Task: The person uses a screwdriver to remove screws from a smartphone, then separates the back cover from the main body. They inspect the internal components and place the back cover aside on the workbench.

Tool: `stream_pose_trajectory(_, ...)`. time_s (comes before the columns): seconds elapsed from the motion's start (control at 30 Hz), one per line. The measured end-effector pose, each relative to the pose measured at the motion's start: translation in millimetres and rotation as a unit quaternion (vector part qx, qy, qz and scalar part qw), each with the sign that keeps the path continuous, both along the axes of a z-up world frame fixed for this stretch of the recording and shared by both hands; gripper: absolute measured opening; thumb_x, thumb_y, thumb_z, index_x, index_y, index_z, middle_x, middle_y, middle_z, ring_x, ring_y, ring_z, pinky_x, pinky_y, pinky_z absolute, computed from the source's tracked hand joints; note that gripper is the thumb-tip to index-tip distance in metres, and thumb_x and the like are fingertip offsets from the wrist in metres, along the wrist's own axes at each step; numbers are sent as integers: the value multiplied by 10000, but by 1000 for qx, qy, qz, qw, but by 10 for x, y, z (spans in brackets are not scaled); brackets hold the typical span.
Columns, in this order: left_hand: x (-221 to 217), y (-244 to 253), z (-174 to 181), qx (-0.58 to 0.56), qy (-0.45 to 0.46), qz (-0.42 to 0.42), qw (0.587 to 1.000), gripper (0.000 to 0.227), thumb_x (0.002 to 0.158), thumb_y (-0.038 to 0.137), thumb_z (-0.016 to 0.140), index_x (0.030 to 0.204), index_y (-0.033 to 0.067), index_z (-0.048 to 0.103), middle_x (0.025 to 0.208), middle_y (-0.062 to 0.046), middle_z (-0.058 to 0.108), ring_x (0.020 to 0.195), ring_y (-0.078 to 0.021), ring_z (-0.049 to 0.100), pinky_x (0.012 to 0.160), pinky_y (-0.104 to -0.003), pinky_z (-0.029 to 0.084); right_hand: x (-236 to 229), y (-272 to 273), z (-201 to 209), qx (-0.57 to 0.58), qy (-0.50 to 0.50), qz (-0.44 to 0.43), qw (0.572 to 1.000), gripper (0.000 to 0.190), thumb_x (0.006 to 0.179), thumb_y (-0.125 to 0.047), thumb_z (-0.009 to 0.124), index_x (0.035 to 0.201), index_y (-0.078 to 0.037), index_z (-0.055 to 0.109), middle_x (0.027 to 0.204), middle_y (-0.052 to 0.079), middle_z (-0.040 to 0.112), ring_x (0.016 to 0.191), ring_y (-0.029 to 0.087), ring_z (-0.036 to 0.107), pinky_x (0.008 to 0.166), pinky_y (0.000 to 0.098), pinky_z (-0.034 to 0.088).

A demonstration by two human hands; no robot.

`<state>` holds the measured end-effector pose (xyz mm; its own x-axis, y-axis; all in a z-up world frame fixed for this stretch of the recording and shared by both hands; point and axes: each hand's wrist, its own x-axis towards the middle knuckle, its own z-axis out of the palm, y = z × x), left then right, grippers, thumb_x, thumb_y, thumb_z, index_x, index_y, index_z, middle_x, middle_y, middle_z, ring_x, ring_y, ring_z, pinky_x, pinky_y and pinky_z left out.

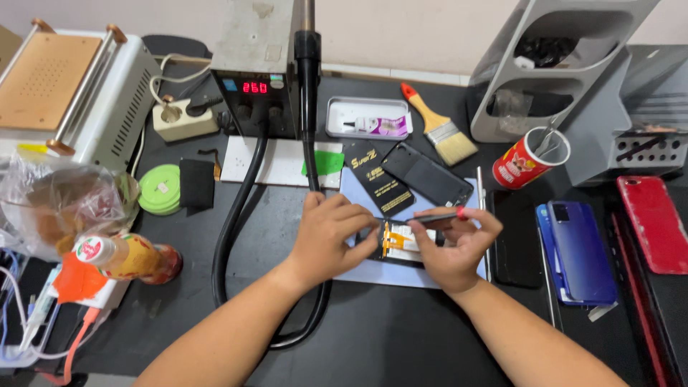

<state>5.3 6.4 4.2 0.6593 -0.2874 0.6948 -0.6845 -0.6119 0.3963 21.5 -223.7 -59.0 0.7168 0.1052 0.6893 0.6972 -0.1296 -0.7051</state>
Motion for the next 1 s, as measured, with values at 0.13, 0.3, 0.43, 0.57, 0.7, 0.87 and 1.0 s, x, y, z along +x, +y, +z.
stream_pose_trajectory(0.13,58,54,0,-10,10,8,1000,104,796,223,816,786,185,719,818,103,701,796,-117,594,736,-379,306,40,14,19,-4,14,-21,1000,720,911,104,743,1320,-156,211,1077,198,663,972,240,731,855,348,637)
stream_pose_trajectory(0.3,22,32,-47,-2,29,0,1000,88,786,232,814,791,195,735,826,110,724,775,-125,584,746,-379,314,-7,-2,12,15,16,-17,1000,714,909,108,734,1316,-164,215,1090,195,670,958,234,735,842,344,636)
stream_pose_trajectory(0.43,13,5,-113,2,63,-29,998,83,820,223,808,841,182,739,854,80,729,806,-142,604,750,-380,314,-53,-23,-64,25,35,-25,999,718,919,102,737,1324,-158,205,1098,204,644,988,241,724,882,355,630)
stream_pose_trajectory(0.57,0,-23,-92,-10,66,-31,997,91,834,219,807,852,168,733,849,70,727,792,-145,607,743,-382,311,-3,-18,-75,27,20,-13,999,708,914,109,728,1314,-160,209,1090,212,648,976,248,729,873,357,633)
stream_pose_trajectory(0.7,-7,-44,-45,-20,93,-8,995,87,821,211,810,828,163,737,798,67,716,742,-153,588,717,-376,308,9,-10,-90,58,14,-17,998,701,907,108,718,1313,-166,217,1068,205,655,966,241,724,867,348,618)
stream_pose_trajectory(0.87,22,-58,0,-32,72,-18,997,74,835,204,796,850,162,737,806,69,713,760,-144,601,716,-370,309,43,-11,-41,49,24,-8,998,705,904,114,711,1325,-155,214,1078,209,656,978,243,721,901,365,614)
stream_pose_trajectory(1.0,-12,-61,-22,-23,87,-14,996,75,836,203,797,848,159,738,802,63,712,750,-153,596,714,-373,309,19,-12,-27,50,38,-3,998,708,902,123,699,1339,-150,214,1069,205,669,964,243,725,863,350,608)
